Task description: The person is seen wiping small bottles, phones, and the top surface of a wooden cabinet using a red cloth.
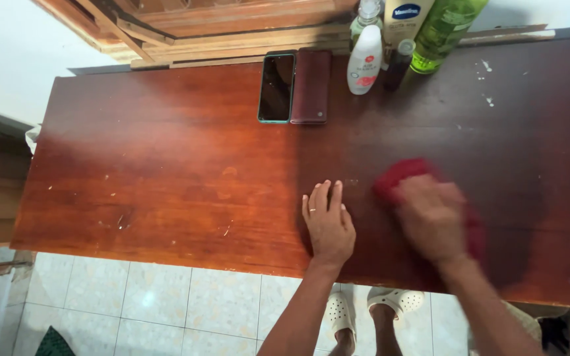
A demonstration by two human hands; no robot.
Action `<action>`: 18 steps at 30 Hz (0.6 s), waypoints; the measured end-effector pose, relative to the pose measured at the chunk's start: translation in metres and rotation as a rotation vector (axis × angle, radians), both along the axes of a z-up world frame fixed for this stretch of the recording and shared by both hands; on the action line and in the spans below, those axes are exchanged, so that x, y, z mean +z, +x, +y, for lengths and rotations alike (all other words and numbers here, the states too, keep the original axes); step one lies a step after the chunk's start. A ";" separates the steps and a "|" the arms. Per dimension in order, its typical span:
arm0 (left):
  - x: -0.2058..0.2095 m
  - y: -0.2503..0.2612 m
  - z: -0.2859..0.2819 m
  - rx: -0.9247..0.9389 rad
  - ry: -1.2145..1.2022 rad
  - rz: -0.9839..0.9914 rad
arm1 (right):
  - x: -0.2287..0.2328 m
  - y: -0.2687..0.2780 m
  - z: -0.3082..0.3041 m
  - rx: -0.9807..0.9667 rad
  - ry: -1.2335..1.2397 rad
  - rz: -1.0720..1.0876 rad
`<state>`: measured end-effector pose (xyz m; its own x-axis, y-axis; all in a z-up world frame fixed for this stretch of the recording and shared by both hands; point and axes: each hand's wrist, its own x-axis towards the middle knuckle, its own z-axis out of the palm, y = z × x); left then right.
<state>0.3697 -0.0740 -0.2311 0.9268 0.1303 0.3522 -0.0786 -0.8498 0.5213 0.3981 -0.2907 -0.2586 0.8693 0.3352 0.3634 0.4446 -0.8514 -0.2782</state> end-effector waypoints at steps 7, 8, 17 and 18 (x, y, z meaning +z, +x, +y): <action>0.002 0.035 0.002 -0.138 0.077 -0.121 | 0.008 0.035 0.007 -0.373 -0.041 -0.120; 0.004 0.037 0.004 -0.165 0.106 -0.130 | 0.011 0.033 0.016 -0.278 -0.001 -0.102; 0.001 0.060 0.008 -0.274 -0.037 -0.116 | 0.016 0.036 0.025 -0.189 0.067 -0.063; 0.003 0.060 0.008 -0.245 -0.122 -0.167 | 0.015 0.038 0.026 -0.189 0.074 -0.065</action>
<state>0.4293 -0.0664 -0.2282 0.8666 -0.0395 0.4974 -0.3664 -0.7270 0.5807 0.4357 -0.2649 -0.2435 0.8881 0.1393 0.4380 0.2982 -0.8997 -0.3187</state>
